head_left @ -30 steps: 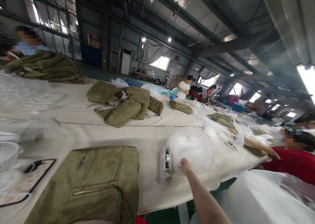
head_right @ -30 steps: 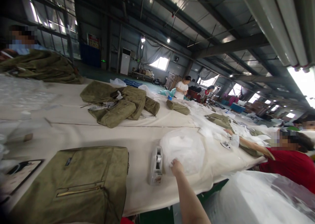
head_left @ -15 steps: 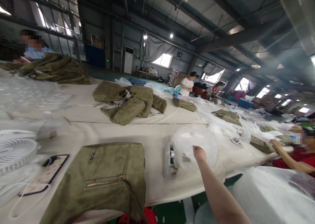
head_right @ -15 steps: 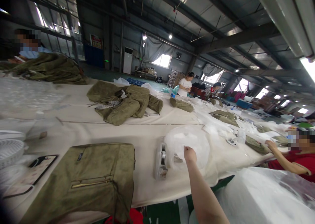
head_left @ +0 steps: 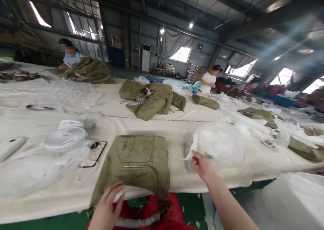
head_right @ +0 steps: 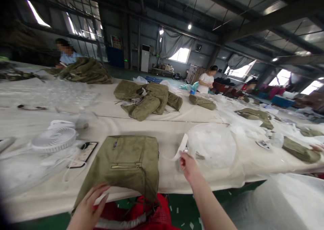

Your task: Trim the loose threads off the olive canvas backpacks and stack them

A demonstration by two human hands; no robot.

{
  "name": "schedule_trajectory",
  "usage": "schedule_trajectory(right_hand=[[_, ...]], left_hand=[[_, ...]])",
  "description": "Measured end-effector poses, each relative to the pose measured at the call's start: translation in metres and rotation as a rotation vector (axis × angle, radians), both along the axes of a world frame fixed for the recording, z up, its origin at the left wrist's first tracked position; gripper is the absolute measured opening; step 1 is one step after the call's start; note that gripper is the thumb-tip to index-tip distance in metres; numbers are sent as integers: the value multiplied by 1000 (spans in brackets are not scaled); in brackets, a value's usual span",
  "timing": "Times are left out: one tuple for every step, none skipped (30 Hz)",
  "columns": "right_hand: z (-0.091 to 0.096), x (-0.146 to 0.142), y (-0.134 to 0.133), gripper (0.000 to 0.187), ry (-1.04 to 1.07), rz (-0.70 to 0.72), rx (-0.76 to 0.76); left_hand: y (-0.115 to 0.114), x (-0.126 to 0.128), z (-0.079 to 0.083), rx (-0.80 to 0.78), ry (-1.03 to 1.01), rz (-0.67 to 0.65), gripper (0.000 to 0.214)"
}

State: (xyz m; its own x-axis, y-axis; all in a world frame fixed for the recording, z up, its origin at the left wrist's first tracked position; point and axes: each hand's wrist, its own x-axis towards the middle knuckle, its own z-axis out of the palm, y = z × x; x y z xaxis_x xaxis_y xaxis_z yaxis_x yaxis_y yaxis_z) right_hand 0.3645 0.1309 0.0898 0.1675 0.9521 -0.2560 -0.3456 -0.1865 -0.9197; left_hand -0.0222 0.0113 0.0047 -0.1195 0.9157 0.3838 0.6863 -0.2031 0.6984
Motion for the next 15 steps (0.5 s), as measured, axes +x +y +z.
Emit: schedule_trajectory(right_hand=[[-8, -30, -14, 32, 0, 51, -23], [-16, -59, -27, 33, -11, 131, -40], [-24, -87, -41, 34, -30, 224, -53], [-32, -113, -55, 36, -54, 328, -63], [-40, -137, -68, 38, -81, 430, -71], [-47, -158, -80, 40, -108, 514, -85], [-53, -176, -92, 41, -134, 579, -101], [-58, -192, -102, 41, -157, 626, -115], [-62, -204, -112, 39, -180, 667, -127], [-65, -214, -119, 37, -204, 710, -133], [-66, -220, -126, 34, -228, 761, -123], [-67, -223, -130, 31, -257, 812, -92], [-67, -222, -131, 29, -299, 853, -45], [-67, -219, -129, 27, -359, 868, 13], [-68, -212, -125, 25, -439, 851, 70]], left_hand=[[0, 7, 8, -41, -52, -21, 27], [0, 14, 16, -101, -115, -57, 30], [1, 21, 24, -174, -189, -77, 32], [1, 28, 31, -245, -268, -88, 35], [2, 34, 37, -304, -357, -92, 38], [4, 39, 42, -342, -443, -93, 42], [5, 42, 45, -370, -515, -102, 45], [6, 44, 47, -383, -562, -95, 46], [7, 45, 47, -381, -576, -56, 45], [8, 44, 46, -366, -565, 5, 44], [7, 41, 45, -339, -539, 80, 42], [6, 36, 44, -309, -512, 155, 40], [4, 29, 43, -284, -496, 212, 39], [1, 21, 42, -271, -499, 238, 39], [-2, 11, 42, -269, -519, 230, 38]])
